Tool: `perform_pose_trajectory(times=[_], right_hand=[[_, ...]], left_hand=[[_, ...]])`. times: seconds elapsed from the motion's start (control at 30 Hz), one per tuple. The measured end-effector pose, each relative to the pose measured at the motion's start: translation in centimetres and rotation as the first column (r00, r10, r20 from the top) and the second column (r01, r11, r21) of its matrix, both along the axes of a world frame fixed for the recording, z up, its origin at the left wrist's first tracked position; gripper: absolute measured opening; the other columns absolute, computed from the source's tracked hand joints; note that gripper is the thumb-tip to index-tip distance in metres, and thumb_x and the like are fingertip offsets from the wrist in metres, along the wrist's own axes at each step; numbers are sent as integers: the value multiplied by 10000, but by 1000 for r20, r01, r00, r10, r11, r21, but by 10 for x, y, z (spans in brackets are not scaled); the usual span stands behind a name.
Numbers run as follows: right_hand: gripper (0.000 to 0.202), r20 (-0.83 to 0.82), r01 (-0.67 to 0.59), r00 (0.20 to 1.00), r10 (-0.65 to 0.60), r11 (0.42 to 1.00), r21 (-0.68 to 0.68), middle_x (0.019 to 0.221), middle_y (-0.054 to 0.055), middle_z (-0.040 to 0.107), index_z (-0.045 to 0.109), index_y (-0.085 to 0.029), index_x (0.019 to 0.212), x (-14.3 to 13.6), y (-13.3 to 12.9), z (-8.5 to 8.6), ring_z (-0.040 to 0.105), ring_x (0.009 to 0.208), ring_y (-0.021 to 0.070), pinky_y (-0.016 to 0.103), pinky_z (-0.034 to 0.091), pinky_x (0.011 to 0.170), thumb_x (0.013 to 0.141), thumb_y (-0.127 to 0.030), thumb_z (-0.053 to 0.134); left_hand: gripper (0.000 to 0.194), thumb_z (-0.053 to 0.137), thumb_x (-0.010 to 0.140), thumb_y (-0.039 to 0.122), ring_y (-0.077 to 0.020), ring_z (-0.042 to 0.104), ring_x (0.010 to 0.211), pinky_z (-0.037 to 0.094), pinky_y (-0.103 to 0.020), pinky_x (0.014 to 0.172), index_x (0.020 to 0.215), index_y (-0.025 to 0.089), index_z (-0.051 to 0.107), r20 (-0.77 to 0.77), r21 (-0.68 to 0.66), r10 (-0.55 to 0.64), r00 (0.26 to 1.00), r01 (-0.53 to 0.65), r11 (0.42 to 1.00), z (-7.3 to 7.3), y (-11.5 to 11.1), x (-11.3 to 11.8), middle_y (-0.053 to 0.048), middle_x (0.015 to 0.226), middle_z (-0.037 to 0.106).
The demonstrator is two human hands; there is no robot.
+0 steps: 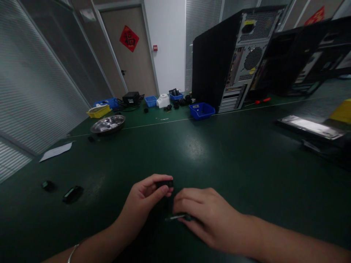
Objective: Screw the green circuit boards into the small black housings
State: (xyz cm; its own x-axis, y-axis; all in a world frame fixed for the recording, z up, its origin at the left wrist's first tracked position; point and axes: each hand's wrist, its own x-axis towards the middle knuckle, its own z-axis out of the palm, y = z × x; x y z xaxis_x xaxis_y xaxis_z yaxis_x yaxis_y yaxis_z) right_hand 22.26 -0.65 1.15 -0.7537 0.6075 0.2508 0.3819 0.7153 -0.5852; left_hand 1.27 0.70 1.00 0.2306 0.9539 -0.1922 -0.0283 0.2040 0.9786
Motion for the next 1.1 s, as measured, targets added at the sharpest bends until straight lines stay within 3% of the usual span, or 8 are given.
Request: perform_pose_trajectory(times=[0.07, 0.17, 0.33, 0.4, 0.5, 0.6, 0.87, 1.1], right_hand=[[264, 119, -76, 990, 69, 995, 60, 1132, 44, 679, 587, -214, 1174, -3, -2, 3, 615, 933, 195, 296, 466, 757, 924, -157, 528], [229, 221, -123, 971, 95, 986, 116, 1088, 34, 708, 622, -207, 1131, -6, -3, 4, 608, 877, 200, 303, 455, 709, 935, -159, 512], [232, 239, -112, 969, 70, 979, 170, 1041, 64, 692, 629, -193, 1117, -2, -4, 2, 592, 888, 207, 308, 454, 697, 951, -149, 474], [260, 169, -74, 984, 53, 990, 123, 1048, 77, 676, 630, -190, 1123, 1, -3, 1, 588, 904, 216, 308, 462, 697, 894, -120, 528], [288, -99, 43, 994, -47, 998, -46, 998, 66, 654, 655, -185, 1038, 3, 1, -1, 591, 896, 207, 307, 475, 739, 797, -50, 574], [256, -274, 148, 943, -189, 975, -166, 942, 55, 634, 647, -167, 994, 2, 5, -2, 606, 869, 174, 290, 488, 769, 827, -15, 526], [191, -372, 206, 871, -322, 925, -319, 919, 39, 649, 690, -185, 931, -3, 9, 2, 636, 888, 171, 292, 499, 796, 861, -51, 572], [128, -396, 211, 847, -355, 908, -362, 854, 21, 649, 655, -179, 842, -3, 8, 0, 635, 841, 170, 298, 498, 770, 842, -59, 614]], left_hand=[[211, 723, 798, 229, -194, 683, 919, 521, -324, 878, 1007, 212, 739, -14, 23, -27, 1000, 27, 999, -1, 0, 0, -48, 1001, 741], [224, 719, 799, 223, -207, 669, 983, 507, -331, 907, 1022, 231, 727, -21, 64, -57, 998, 58, 996, -3, -1, -1, -39, 1063, 704], [212, 697, 804, 210, -201, 635, 946, 506, -310, 835, 1014, 220, 720, -110, 131, -75, 991, 89, 987, -3, -2, -2, -41, 1070, 641], [216, 695, 804, 210, -197, 619, 923, 496, -304, 812, 1019, 210, 709, -135, 138, -80, 988, 98, 986, -2, -2, -1, -41, 1026, 644], [197, 704, 796, 195, -188, 610, 886, 484, -296, 784, 990, 203, 674, -95, 108, -90, 991, 100, 989, -2, -1, 0, -25, 934, 659], [162, 714, 787, 184, -185, 612, 858, 477, -293, 752, 933, 194, 645, -51, 93, -103, 993, 107, 990, -3, -1, 1, -20, 899, 662], [174, 704, 777, 135, -221, 611, 956, 484, -339, 838, 940, 196, 696, -105, 205, -168, 980, 186, 961, -5, -4, 0, -55, 1007, 636], [295, 647, 855, 179, -202, 619, 948, 481, -321, 830, 1139, 248, 604, -117, 146, -173, 978, 189, 971, -1, -7, 2, -47, 1036, 661]])
